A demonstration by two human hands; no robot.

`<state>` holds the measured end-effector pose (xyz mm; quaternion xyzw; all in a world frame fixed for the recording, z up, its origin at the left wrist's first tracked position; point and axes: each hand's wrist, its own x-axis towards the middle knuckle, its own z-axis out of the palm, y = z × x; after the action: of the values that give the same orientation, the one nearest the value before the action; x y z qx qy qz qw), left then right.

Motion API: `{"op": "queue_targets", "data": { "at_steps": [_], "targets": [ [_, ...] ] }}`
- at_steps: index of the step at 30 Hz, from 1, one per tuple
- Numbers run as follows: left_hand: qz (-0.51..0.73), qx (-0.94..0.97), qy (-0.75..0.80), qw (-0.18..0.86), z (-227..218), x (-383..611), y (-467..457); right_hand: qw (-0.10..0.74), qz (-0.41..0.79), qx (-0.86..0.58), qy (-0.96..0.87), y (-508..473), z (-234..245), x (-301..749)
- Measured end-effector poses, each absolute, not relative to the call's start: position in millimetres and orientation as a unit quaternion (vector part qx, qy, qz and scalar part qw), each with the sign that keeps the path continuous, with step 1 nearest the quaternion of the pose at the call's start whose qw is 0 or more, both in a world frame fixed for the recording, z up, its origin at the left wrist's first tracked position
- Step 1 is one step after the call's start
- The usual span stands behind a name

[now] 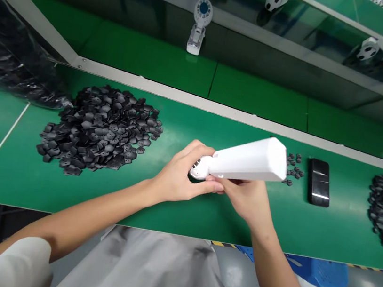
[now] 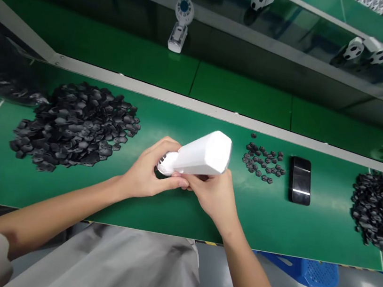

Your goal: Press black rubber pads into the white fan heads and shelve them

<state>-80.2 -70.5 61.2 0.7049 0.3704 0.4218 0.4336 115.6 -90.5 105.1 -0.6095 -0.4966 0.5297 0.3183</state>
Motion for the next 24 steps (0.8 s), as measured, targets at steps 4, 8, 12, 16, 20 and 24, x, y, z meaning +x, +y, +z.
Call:
{"op": "queue_targets", "data": {
  "at_steps": [4,8,12,16,20,24],
  "targets": [
    [0.445,0.687,0.374,0.436,62.7,-77.8,-75.0,0.32,0.554,-0.611,-0.465,-92.7,104.1,113.1],
    [0.455,0.695,0.353,0.431,60.9,-76.7,-75.4,0.335,0.565,-0.58,-0.482,-95.8,101.0,114.0],
    [0.439,0.675,0.339,0.488,56.2,-75.8,-72.2,0.332,0.557,-0.59,-0.482,-102.7,92.3,116.2],
    [0.394,0.602,0.353,0.598,52.4,-75.2,-68.3,0.336,0.546,-0.573,-0.51,-108.0,81.5,118.5],
    [0.408,0.565,0.38,0.609,50.8,-80.0,-65.9,0.332,0.561,-0.538,-0.535,-110.5,70.7,125.7],
    [0.397,0.508,0.389,0.658,52.6,-88.1,-64.7,0.345,0.566,-0.56,-0.497,-116.1,54.0,134.2]
  ]
}}
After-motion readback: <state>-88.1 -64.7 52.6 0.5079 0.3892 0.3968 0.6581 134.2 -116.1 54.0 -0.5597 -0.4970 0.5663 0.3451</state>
